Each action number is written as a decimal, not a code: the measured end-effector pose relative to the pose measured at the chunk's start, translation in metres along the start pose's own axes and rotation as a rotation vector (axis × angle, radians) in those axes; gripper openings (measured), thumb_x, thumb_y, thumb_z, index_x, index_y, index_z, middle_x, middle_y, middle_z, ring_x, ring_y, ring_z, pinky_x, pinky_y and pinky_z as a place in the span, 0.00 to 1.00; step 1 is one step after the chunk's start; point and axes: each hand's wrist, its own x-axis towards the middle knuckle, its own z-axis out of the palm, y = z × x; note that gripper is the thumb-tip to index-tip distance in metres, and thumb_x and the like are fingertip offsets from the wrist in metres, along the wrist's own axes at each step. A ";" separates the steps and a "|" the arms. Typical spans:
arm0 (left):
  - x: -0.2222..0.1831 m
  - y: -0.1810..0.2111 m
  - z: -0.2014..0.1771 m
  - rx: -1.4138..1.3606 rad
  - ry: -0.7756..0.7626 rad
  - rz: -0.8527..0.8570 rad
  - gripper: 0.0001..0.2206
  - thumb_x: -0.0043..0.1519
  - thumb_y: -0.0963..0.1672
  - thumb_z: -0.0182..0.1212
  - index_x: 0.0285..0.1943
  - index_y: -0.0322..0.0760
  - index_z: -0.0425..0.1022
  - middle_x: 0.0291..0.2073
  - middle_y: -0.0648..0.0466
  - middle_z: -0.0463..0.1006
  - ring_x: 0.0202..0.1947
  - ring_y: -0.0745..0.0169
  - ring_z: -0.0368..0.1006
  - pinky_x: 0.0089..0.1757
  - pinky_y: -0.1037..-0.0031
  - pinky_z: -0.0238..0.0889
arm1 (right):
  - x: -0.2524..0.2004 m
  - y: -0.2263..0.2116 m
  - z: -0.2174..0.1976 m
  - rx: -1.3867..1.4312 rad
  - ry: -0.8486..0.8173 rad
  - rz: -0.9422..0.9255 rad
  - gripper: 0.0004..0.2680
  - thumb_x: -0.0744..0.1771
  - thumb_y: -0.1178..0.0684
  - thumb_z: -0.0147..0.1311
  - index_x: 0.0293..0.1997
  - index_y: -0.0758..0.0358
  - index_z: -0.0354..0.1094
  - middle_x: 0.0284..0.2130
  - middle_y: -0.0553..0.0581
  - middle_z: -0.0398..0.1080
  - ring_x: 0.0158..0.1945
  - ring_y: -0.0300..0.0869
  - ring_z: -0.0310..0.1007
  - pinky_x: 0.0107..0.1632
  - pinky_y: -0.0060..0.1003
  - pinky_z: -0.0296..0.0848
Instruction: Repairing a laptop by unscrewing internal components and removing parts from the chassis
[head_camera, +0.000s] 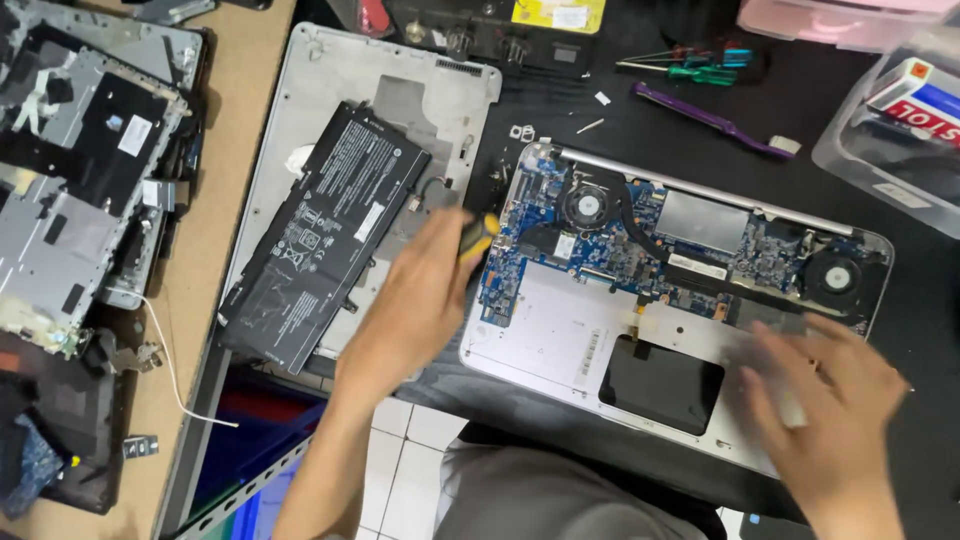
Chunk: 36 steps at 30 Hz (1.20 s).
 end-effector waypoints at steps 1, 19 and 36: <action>-0.009 0.002 0.001 -0.076 -0.041 -0.116 0.07 0.68 0.34 0.44 0.51 0.29 0.65 0.40 0.47 0.71 0.37 0.59 0.70 0.38 0.67 0.70 | -0.006 0.001 -0.008 -0.092 -0.057 0.085 0.17 0.68 0.50 0.61 0.66 0.52 0.72 0.53 0.56 0.73 0.66 0.58 0.70 0.64 0.55 0.56; -0.060 -0.013 0.040 -0.229 0.092 -0.284 0.07 0.69 0.41 0.47 0.54 0.35 0.62 0.43 0.45 0.81 0.41 0.41 0.77 0.41 0.61 0.67 | -0.019 -0.027 -0.033 -0.046 -0.196 0.506 0.30 0.66 0.50 0.59 0.79 0.71 0.60 0.54 0.78 0.64 0.65 0.64 0.57 0.55 0.58 0.67; -0.064 -0.012 0.096 0.336 0.375 -0.164 0.10 0.66 0.44 0.60 0.46 0.35 0.64 0.39 0.45 0.66 0.17 0.45 0.70 0.17 0.57 0.59 | -0.040 -0.022 -0.020 -0.027 -0.083 0.568 0.33 0.62 0.51 0.65 0.79 0.68 0.61 0.57 0.75 0.52 0.59 0.64 0.62 0.59 0.60 0.68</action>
